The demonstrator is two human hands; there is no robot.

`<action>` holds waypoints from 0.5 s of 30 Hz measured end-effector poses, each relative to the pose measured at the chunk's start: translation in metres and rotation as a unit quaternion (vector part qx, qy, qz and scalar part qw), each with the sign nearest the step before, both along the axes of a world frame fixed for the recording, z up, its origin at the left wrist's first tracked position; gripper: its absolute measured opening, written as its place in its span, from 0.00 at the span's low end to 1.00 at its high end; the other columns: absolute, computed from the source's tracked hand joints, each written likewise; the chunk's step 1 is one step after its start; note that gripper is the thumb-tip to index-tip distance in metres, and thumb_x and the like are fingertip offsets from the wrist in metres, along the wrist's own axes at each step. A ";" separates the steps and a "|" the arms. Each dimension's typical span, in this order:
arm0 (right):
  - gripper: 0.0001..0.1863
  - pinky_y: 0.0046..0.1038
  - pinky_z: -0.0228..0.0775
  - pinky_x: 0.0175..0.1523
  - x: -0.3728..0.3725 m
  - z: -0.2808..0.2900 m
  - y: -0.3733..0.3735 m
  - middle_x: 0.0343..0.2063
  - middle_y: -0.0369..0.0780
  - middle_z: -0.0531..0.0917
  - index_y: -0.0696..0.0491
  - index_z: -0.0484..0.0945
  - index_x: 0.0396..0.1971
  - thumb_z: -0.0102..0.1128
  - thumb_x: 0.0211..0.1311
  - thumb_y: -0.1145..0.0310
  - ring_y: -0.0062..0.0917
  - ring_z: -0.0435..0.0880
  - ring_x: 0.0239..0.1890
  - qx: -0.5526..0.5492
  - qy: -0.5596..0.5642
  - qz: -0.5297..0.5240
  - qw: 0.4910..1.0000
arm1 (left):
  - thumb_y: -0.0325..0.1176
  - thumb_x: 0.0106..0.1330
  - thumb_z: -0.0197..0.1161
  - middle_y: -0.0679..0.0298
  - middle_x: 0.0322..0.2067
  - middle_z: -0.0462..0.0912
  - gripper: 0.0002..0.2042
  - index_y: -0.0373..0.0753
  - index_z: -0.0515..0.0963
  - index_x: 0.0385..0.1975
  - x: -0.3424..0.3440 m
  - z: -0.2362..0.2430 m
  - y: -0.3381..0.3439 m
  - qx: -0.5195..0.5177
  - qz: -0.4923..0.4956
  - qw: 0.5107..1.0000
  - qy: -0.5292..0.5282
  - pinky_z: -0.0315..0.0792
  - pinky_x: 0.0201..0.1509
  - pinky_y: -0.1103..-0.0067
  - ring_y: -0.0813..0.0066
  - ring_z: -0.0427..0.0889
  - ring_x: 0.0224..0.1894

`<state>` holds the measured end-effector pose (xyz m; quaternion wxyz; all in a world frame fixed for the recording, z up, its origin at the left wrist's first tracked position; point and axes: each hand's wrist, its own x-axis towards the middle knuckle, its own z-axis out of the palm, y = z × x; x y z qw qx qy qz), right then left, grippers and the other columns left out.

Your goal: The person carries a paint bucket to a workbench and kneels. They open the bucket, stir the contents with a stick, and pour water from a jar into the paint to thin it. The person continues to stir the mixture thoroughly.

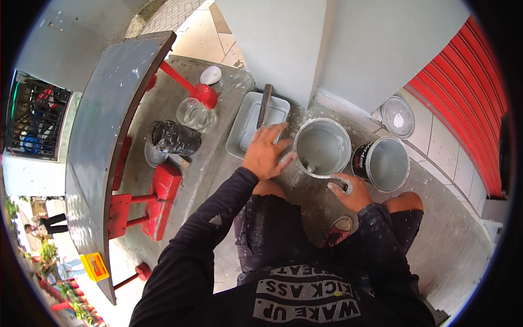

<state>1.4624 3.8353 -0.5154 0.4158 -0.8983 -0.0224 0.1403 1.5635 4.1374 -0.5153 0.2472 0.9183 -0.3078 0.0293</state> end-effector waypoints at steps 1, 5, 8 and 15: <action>0.20 0.37 0.73 0.52 0.000 0.004 0.000 0.41 0.49 0.87 0.53 0.85 0.47 0.69 0.60 0.57 0.42 0.84 0.44 -0.002 0.019 -0.004 1.000 | 0.42 0.63 0.67 0.51 0.55 0.78 0.16 0.40 0.83 0.45 0.009 0.009 0.014 -0.033 0.083 0.989 -0.115 0.73 0.57 0.62 0.50 0.80 0.52; 0.20 0.38 0.72 0.57 -0.002 0.013 0.004 0.43 0.48 0.87 0.53 0.85 0.48 0.69 0.59 0.57 0.44 0.84 0.49 -0.013 0.055 -0.014 0.998 | 0.41 0.65 0.66 0.50 0.36 0.82 0.15 0.35 0.82 0.41 0.048 0.063 0.125 -0.003 0.396 0.915 -0.074 0.75 0.45 0.60 0.46 0.82 0.36; 0.20 0.38 0.73 0.56 -0.001 0.012 0.009 0.43 0.48 0.87 0.53 0.85 0.47 0.70 0.59 0.58 0.43 0.84 0.48 0.004 0.040 0.001 0.999 | 0.43 0.64 0.66 0.44 0.32 0.85 0.17 0.31 0.83 0.32 0.056 0.097 0.212 0.076 0.439 0.893 -0.070 0.76 0.45 0.59 0.41 0.83 0.39; 0.19 0.36 0.75 0.52 -0.001 0.015 0.016 0.41 0.49 0.88 0.55 0.85 0.47 0.69 0.59 0.60 0.43 0.86 0.43 -0.020 0.059 0.012 0.998 | 0.42 0.60 0.67 0.45 0.36 0.85 0.16 0.34 0.84 0.36 0.076 0.090 0.234 0.184 0.311 0.929 0.076 0.77 0.50 0.60 0.43 0.83 0.43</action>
